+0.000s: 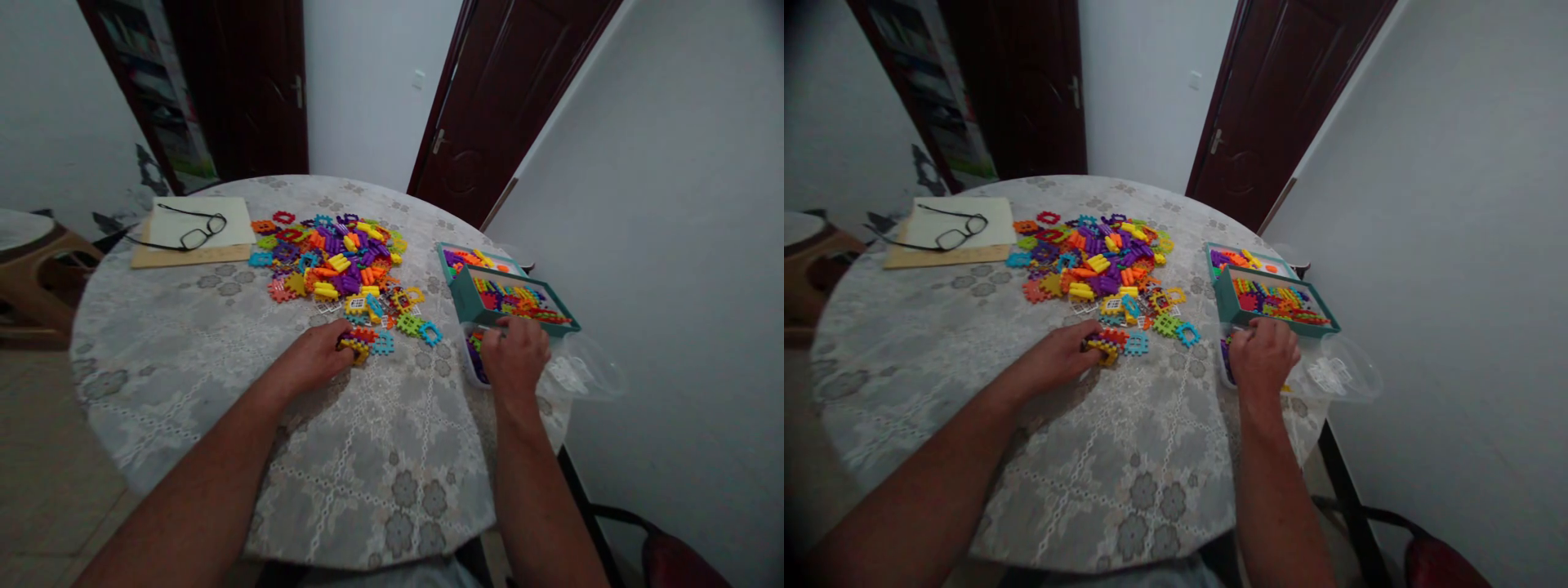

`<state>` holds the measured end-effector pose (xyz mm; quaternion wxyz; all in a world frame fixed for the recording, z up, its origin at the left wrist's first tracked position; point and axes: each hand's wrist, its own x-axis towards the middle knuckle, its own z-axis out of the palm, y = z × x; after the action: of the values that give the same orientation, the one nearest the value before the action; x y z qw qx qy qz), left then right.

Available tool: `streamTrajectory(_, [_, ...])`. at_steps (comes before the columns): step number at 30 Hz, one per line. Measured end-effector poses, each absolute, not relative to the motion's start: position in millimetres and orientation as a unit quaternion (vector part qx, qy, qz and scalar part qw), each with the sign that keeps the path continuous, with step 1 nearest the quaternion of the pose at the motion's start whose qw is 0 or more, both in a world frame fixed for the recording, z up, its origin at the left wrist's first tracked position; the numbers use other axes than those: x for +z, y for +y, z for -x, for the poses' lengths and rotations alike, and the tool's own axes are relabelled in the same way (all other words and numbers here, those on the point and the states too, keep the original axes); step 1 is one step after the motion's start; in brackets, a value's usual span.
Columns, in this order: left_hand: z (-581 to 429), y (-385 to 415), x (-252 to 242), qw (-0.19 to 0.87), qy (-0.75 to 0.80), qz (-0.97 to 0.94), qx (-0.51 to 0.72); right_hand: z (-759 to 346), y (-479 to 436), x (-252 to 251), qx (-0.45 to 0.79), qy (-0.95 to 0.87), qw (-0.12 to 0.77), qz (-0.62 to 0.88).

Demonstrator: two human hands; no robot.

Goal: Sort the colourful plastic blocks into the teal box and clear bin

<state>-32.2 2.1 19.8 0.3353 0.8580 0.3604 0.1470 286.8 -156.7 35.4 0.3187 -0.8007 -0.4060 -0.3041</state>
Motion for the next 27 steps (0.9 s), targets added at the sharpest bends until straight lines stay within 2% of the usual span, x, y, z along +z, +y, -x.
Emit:
streamTrajectory(3, [32,0,23,0.345,0.357,-0.856,0.148,-269,-149,32,-0.291,-0.482,0.349,0.749])
streamTrajectory(6, [33,-1,24,0.345,0.354,-0.857,0.148,-232,-137,19,-0.192,-0.618,0.360,0.671])
streamTrajectory(11, [33,0,22,0.349,0.353,-0.852,0.167,-180,-118,-14,-0.036,-0.738,0.278,0.614])
streamTrajectory(20, [26,-7,20,0.361,0.308,-0.862,0.179,-184,-120,-8,-0.022,-0.730,0.185,0.657])
streamTrajectory(27, [20,-13,18,0.340,0.286,-0.880,0.170,-203,-114,-17,-0.026,-0.674,0.291,0.678])
